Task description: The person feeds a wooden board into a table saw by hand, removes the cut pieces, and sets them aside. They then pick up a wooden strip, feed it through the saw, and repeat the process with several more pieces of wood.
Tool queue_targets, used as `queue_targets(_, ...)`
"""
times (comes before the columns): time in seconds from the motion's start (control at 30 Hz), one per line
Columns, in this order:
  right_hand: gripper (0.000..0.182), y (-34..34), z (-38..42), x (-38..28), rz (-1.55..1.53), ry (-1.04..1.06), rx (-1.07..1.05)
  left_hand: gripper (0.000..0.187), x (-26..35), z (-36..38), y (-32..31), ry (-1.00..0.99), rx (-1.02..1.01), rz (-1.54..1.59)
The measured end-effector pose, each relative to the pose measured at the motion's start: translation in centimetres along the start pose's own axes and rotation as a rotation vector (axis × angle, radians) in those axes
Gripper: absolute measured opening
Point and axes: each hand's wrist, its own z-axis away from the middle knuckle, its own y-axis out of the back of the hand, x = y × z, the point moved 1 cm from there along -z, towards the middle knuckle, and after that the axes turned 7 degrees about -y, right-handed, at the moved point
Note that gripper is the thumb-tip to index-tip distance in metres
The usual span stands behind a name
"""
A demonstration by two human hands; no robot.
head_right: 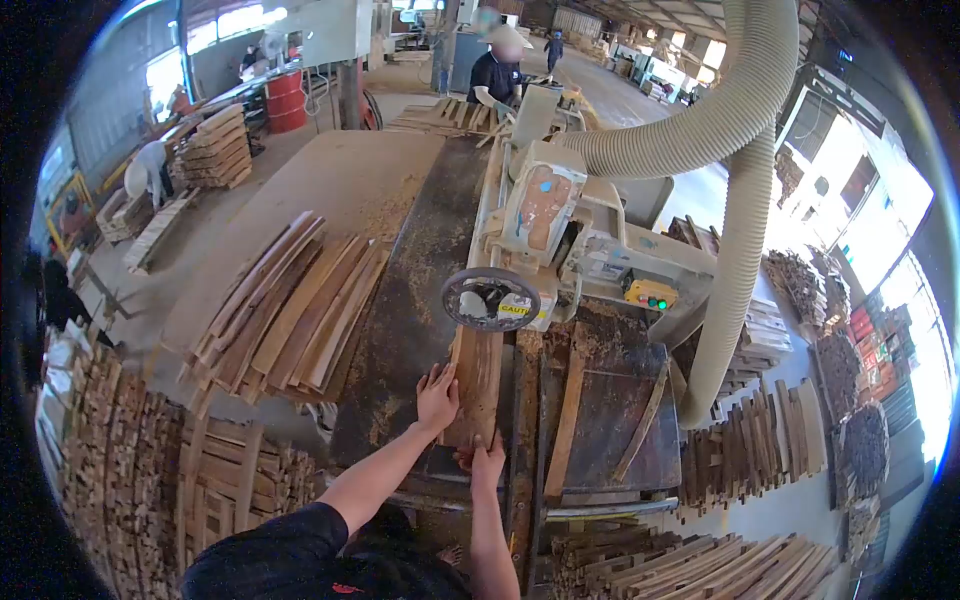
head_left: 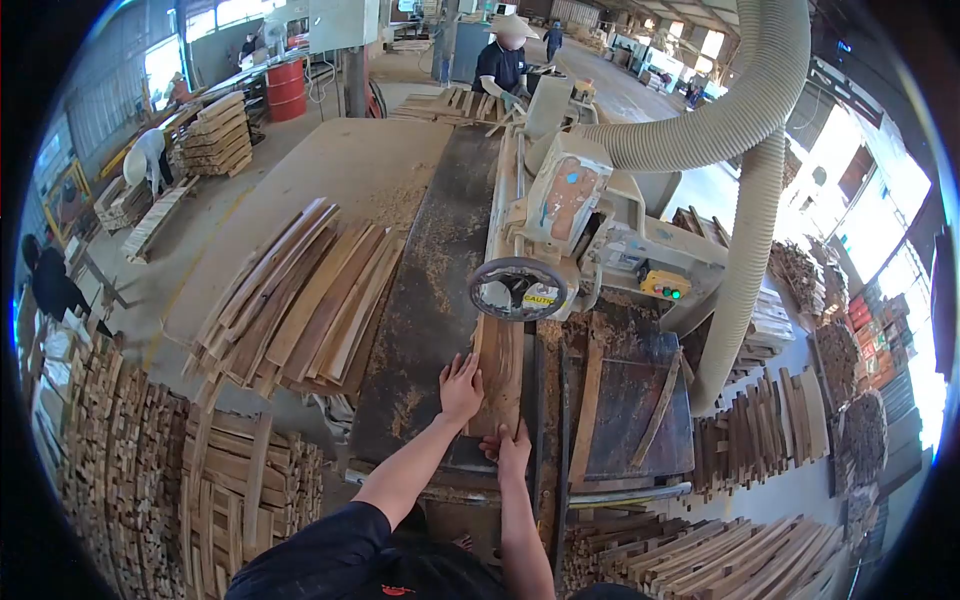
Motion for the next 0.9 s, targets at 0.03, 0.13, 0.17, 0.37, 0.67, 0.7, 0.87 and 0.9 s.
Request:
queue_targets(0.03, 0.059, 0.1, -0.2, 0.1, 0.004, 0.007, -0.008, 0.042, 0.0, -0.1, 0.0, 0.009, -0.002, 0.011)
queue_targets(0.13, 0.057, 0.0, -0.7, 0.6, 0.006, -0.004, 0.006, 0.042, -0.5, -0.1, -0.3, 0.010, -0.008, 0.021)
queue_targets(0.17, 0.056, 0.4, -1.0, 0.9, 0.014, -0.014, 0.016, 0.042, -0.5, 0.0, -0.7, 0.006, 0.004, 0.020)
queue_targets(0.37, 0.060, 0.3, -0.3, 0.2, 0.039, -0.041, 0.023, 0.041, -0.5, 0.2, -0.8, 0.011, 0.019, 0.022)
queue_targets(0.67, 0.063, 0.3, 0.0, -0.7, 0.058, -0.024, -0.049, 0.045, -0.3, -0.2, 0.0, 0.068, -0.163, -0.006)
queue_targets(0.7, 0.062, 0.4, 0.0, -0.7, 0.057, -0.022, -0.051, 0.043, -0.3, 0.0, -0.2, 0.046, -0.092, 0.012)
queue_targets(0.87, 0.060, 0.5, 0.0, -0.7, 0.046, -0.008, -0.041, 0.042, -0.7, 0.0, -0.7, 0.015, -0.033, 0.028)
queue_targets(0.9, 0.059, 0.4, 0.1, -0.7, 0.052, -0.007, -0.035, 0.042, -0.6, 0.0, -0.6, 0.021, -0.038, 0.023)
